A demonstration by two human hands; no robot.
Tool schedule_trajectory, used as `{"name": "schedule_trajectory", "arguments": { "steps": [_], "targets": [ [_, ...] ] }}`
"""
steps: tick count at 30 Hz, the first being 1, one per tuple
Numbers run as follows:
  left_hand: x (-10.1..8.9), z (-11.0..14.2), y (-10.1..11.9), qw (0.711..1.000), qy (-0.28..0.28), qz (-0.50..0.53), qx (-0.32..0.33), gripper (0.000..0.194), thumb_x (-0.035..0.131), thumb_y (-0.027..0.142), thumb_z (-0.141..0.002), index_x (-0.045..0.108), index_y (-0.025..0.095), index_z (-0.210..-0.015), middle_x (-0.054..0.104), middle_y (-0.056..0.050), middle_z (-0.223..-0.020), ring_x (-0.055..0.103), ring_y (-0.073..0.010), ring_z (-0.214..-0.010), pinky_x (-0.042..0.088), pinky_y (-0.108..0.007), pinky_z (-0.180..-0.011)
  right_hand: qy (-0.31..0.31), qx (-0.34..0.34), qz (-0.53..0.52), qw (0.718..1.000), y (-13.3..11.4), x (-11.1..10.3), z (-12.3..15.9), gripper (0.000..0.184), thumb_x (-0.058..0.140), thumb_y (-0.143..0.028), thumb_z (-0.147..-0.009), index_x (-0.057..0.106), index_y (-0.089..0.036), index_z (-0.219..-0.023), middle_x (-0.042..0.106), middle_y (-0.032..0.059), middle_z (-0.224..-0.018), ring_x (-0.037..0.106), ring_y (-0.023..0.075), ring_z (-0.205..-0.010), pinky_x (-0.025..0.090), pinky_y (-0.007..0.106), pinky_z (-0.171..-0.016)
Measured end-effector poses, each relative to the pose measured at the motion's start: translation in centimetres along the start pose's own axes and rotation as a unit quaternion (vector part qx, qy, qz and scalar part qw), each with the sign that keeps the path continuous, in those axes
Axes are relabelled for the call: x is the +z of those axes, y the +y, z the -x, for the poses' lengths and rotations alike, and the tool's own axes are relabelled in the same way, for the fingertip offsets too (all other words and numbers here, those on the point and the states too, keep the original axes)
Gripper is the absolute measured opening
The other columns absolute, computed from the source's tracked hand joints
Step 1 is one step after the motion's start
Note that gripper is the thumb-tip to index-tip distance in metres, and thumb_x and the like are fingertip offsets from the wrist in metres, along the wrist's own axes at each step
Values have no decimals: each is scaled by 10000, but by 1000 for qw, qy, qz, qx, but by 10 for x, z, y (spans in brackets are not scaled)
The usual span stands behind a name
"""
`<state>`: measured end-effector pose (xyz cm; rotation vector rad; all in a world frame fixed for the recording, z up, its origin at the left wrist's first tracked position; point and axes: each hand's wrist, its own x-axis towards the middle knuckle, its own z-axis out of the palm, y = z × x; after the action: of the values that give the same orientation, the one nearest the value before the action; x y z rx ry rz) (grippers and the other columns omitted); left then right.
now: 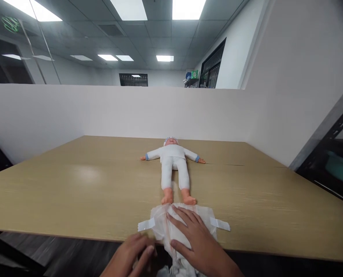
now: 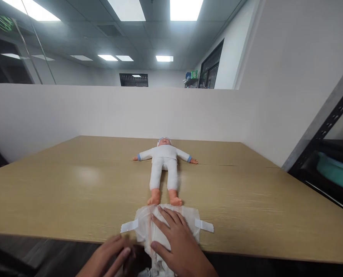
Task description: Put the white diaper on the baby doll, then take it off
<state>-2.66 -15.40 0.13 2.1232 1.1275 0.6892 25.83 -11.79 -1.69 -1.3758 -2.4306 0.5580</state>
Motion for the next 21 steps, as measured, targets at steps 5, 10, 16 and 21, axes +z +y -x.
{"name": "schedule_trajectory", "arguments": {
  "steps": [5,10,16,21],
  "targets": [
    [-35,-79,-24,978,84,-167,90,267,481,285,-1122,649,247,-1326,684,-90,-1275,596,-284,-1197,497,-463,-1074,0,-16,-2,1000,4,1,1,704,420,-748,-1077,303,-480,-1717,193,-65,-1820,206,295,-1701,190,602,-1406],
    [-25,-164,-53,910,59,-380,155,819,626,62,-944,361,280,-1688,388,-157,-1713,412,-359,-1539,399,-560,-1225,-9,-20,3,1000,8,5,0,705,393,-739,-1088,241,-491,-1730,146,-86,-1825,145,270,-1716,128,602,-1418],
    [-15,-210,-41,828,-76,-474,289,1229,845,86,-767,156,343,-1753,149,-138,-1822,311,-369,-1624,354,-507,-1274,-20,-12,9,1000,12,9,-2,715,405,-732,-1087,189,-513,-1732,103,-103,-1825,130,273,-1719,139,617,-1412],
    [-16,-226,-30,800,-129,-456,368,1023,865,177,-793,363,313,-1674,234,-107,-1802,369,-339,-1586,397,-450,-1230,-45,-14,2,999,12,2,-2,733,426,-731,-1082,186,-501,-1735,115,-81,-1824,133,298,-1717,156,640,-1402]
  ]
}}
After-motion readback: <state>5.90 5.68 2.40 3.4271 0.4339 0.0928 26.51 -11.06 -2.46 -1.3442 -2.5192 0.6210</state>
